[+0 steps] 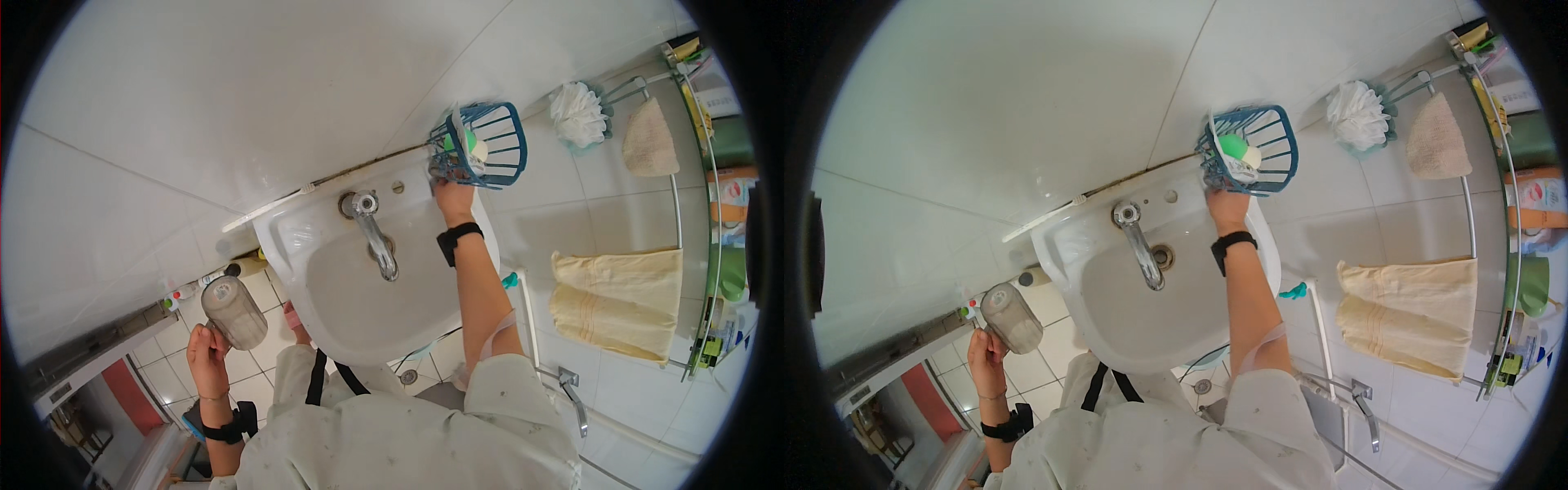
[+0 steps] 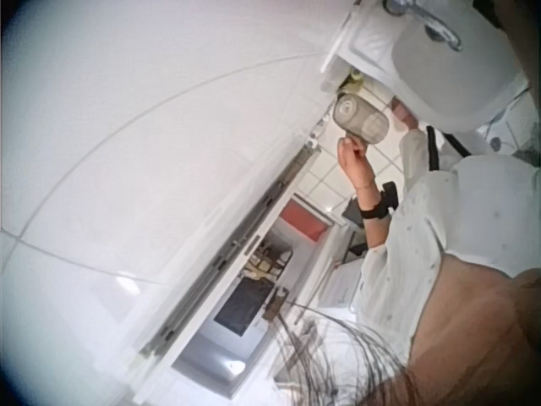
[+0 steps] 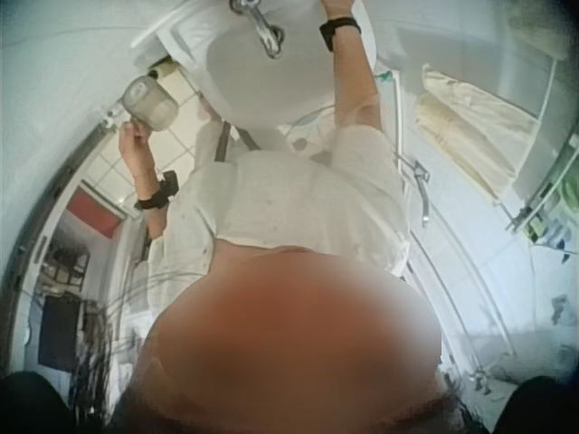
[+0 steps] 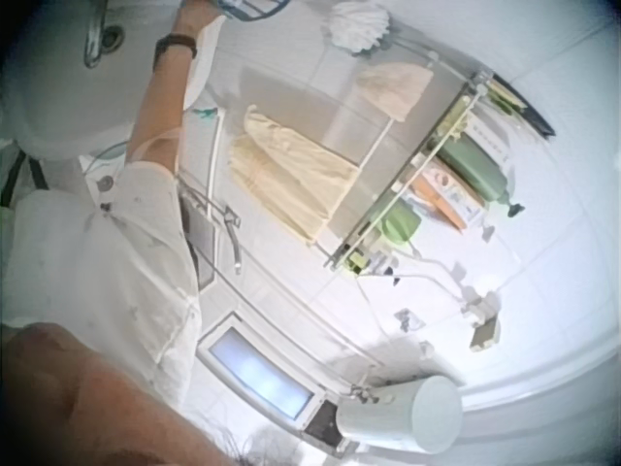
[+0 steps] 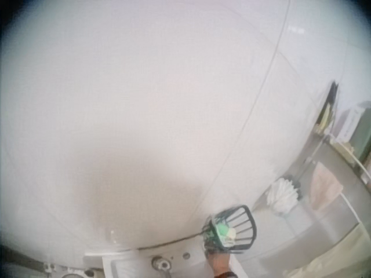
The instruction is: The person is seen cleaning a metal mug and then rinsing the sink area in a bathroom.
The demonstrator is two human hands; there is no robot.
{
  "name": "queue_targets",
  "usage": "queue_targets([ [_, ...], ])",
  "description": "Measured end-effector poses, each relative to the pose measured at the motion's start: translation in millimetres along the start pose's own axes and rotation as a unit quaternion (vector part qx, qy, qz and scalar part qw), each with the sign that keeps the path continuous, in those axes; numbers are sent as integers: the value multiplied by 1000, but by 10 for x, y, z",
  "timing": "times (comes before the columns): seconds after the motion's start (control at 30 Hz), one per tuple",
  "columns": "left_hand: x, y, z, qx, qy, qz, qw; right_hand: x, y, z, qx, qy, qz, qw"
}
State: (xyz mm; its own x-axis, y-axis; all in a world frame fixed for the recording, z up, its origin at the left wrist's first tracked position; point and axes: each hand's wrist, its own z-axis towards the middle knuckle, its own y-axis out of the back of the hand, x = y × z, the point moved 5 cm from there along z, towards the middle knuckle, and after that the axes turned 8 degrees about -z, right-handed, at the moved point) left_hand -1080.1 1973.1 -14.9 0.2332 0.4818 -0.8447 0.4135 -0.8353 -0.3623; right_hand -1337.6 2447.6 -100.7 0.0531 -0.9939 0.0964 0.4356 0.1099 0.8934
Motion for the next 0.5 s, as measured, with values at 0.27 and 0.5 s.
queue_targets([
  [0.27, 40, -140, 62, 15, 6, 15, 1000, 70, 41, -120, 78, 61, 9, 995],
  [0.5, 15, -225, 55, 13, -1, 4, 1000, -342, 423, -282, 102, 15, 5, 995],
])
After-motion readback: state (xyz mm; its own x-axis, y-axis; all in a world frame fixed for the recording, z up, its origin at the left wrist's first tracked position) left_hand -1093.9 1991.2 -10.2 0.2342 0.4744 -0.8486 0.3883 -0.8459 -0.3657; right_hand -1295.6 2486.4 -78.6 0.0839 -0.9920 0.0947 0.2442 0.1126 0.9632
